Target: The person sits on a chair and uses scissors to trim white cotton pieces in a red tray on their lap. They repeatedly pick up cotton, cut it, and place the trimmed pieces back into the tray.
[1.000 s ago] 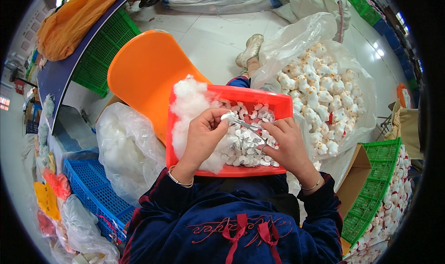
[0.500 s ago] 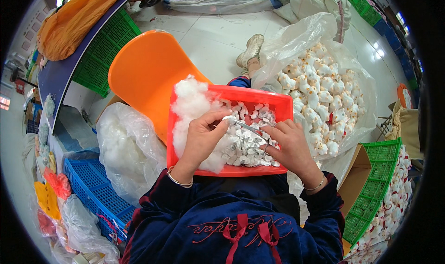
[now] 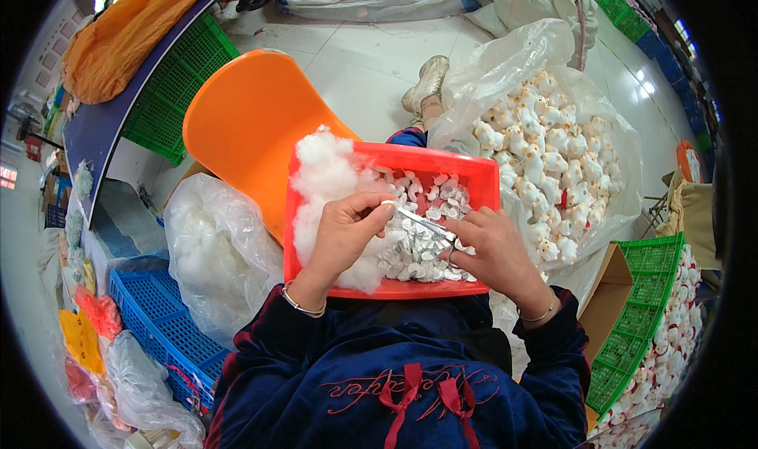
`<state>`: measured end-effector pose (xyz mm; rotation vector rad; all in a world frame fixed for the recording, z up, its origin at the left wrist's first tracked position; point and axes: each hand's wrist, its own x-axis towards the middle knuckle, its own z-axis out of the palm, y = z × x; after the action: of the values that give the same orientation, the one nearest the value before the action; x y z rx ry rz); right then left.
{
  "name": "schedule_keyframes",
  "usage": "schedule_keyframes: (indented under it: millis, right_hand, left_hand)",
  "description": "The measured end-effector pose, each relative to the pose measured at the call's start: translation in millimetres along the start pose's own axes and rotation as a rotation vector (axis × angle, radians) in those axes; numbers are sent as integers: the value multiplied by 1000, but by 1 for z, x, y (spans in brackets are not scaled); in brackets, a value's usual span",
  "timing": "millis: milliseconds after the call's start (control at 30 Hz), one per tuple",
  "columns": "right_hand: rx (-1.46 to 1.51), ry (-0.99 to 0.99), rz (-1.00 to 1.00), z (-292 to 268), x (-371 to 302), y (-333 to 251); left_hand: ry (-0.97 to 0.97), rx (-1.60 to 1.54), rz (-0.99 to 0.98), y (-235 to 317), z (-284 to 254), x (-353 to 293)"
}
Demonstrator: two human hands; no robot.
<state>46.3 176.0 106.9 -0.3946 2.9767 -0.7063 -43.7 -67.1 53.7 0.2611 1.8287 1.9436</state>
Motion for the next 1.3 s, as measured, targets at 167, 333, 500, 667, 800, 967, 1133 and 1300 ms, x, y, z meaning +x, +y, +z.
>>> schedule_keyframes:
  millis: [167, 333, 500, 667, 800, 967, 1133, 1300]
  right_hand:
    - [78, -29, 10, 11, -2, 3]
    - [77, 12, 21, -13, -3, 12]
    - [122, -7, -3, -9, 6, 3]
    - [83, -16, -24, -6, 5, 8]
    - [72, -29, 5, -6, 2, 11]
    - [1, -29, -3, -9, -1, 12]
    - [11, -73, -6, -8, 2, 4]
    - [68, -82, -6, 2, -2, 8]
  left_hand:
    - [-13, 23, 0, 5, 1, 0]
    - [-14, -183, -19, -4, -8, 5]
    - [-53, -147, -22, 1, -3, 1]
    - [-60, -7, 22, 1, -7, 0]
    - [-74, -31, 11, 5, -7, 0]
    - [-69, -76, 10, 5, -7, 1]
    - [-47, -7, 20, 2, -1, 1]
    - [-52, -55, -9, -1, -2, 2]
